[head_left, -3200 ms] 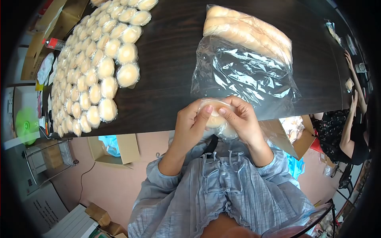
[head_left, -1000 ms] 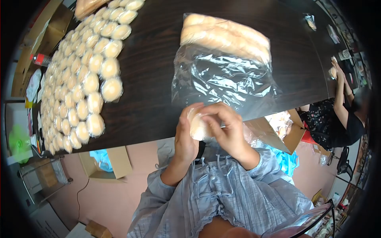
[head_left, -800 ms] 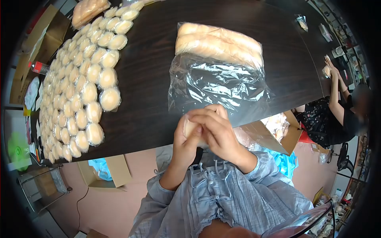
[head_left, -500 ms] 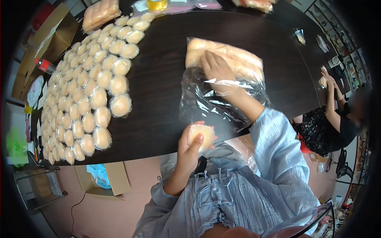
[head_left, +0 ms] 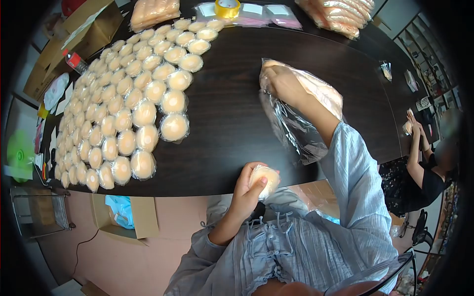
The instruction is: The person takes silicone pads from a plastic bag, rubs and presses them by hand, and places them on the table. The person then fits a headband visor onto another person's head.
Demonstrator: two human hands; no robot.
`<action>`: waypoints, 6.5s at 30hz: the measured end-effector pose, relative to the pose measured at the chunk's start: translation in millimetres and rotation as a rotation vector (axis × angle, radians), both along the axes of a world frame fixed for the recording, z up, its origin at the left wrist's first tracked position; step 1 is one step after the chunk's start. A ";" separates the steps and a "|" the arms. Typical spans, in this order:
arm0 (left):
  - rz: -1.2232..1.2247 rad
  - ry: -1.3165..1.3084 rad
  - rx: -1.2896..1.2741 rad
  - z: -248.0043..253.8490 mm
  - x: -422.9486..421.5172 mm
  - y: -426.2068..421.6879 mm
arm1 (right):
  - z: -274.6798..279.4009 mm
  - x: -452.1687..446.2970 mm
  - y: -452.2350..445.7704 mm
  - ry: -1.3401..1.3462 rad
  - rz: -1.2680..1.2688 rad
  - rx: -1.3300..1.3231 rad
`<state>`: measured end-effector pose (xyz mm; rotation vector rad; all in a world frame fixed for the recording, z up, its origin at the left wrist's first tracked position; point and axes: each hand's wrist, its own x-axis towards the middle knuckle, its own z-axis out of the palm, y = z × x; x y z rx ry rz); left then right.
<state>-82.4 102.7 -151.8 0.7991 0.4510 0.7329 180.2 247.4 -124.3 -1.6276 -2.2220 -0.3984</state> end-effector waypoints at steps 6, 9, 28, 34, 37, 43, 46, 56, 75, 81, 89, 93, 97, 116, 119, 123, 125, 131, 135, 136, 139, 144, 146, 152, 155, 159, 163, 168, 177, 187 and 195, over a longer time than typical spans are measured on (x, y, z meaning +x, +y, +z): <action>-0.015 0.037 0.047 -2.8 3.9 -5.3 | 10.4 0.4 -18.6 0.338 0.088 0.031; -0.031 0.049 0.070 -1.8 8.3 -7.2 | 7.2 2.4 -25.7 0.429 0.085 0.098; -0.156 0.100 0.132 -6.7 64.6 -14.0 | 17.4 -32.7 -106.6 2.745 0.114 -0.445; -0.214 0.173 0.154 -7.3 40.3 -16.8 | -15.9 -43.8 -151.7 2.322 -0.003 -0.391; -0.176 0.181 0.594 -0.6 39.4 -18.3 | -6.7 -63.4 -171.1 2.312 -0.151 -0.143; 0.018 0.279 0.464 20.4 39.2 -16.6 | 8.8 -93.2 -200.6 2.385 -0.106 -0.121; -0.038 0.343 0.557 17.6 31.4 -2.3 | 4.0 -87.9 -208.9 2.179 -0.089 -0.189; -0.329 0.469 1.034 46.2 24.8 40.8 | 14.2 -43.8 -197.8 1.350 0.035 -0.658; 0.136 0.252 0.078 31.5 -1.5 -10.2 | 16.1 -97.6 -232.2 2.149 -0.194 -0.595; 0.205 0.250 0.164 22.1 4.1 -14.6 | 13.7 -107.0 -230.3 1.768 -0.229 -0.508; 0.232 0.220 0.203 3.0 2.6 -15.6 | 16.6 -119.3 -217.3 1.157 -0.244 -0.525; 0.234 0.200 0.401 6.0 2.4 -19.2 | 9.3 -120.3 -215.8 1.089 -0.258 -0.439; 0.241 0.341 0.425 6.0 -1.8 -13.9 | 17.0 -120.2 -217.4 1.705 -0.214 -0.659; 0.338 0.148 0.262 -13.2 -11.7 -15.1 | 25.8 -139.8 -200.1 1.148 -0.229 -0.519; 0.353 0.093 0.202 -12.8 -14.5 -16.0 | 24.8 -144.9 -192.4 1.064 -0.219 -0.493; 0.282 0.248 0.466 -6.1 -21.1 -11.5 | 22.7 -149.6 -189.8 1.067 -0.256 -0.544; 0.280 0.325 0.400 -7.6 -30.5 -5.2 | 19.3 -156.0 -185.9 1.264 -0.218 -0.575; 0.537 0.723 0.525 2.9 -98.0 57.0 | 11.1 -156.4 -181.1 2.047 -0.123 -0.708; 0.525 1.122 1.185 -1.8 -127.4 98.5 | 12.3 -162.0 -177.3 2.279 -0.094 -0.726; 0.517 1.113 1.184 -1.6 -128.3 102.3 | 14.0 -167.6 -175.2 2.287 -0.128 -0.705; 0.463 1.309 1.035 6.3 -120.1 104.2 | 14.8 -166.2 -178.1 2.294 -0.235 -0.644; 0.834 1.612 1.497 27.6 -97.8 91.6 | 0.5 -152.4 -184.4 2.074 -0.185 -0.690; 0.957 1.533 1.587 33.6 -87.4 75.3 | -4.4 -152.6 -183.2 1.928 -0.190 -0.641; 0.189 0.676 0.571 39.3 -48.0 17.9 | -5.4 -153.8 -188.1 1.804 -0.157 -0.607; 0.130 0.572 0.332 18.1 -44.8 17.6 | 0.7 -151.0 -192.0 1.899 -0.132 -0.625; 0.145 0.284 0.129 6.5 -43.3 20.4 | 12.3 -150.5 -193.3 2.157 -0.053 -0.709; 0.174 0.046 -0.156 3.5 -36.9 18.9 | 17.7 -149.8 -196.3 2.129 -0.151 -0.669; 0.202 -0.002 -0.113 -0.6 -38.4 16.9 | 12.0 -142.4 -199.6 1.996 -0.213 -0.620; 0.330 0.247 0.058 14.5 -23.5 7.8 | -3.1 -137.7 -201.1 1.787 -0.241 -0.431; 0.308 0.301 0.298 -8.6 -16.2 -2.9 | -0.8 -146.9 -196.9 1.592 -0.320 -0.410; 0.269 0.620 0.649 1.7 -17.9 -7.0 | 7.3 -147.7 -189.8 1.417 -0.309 -0.471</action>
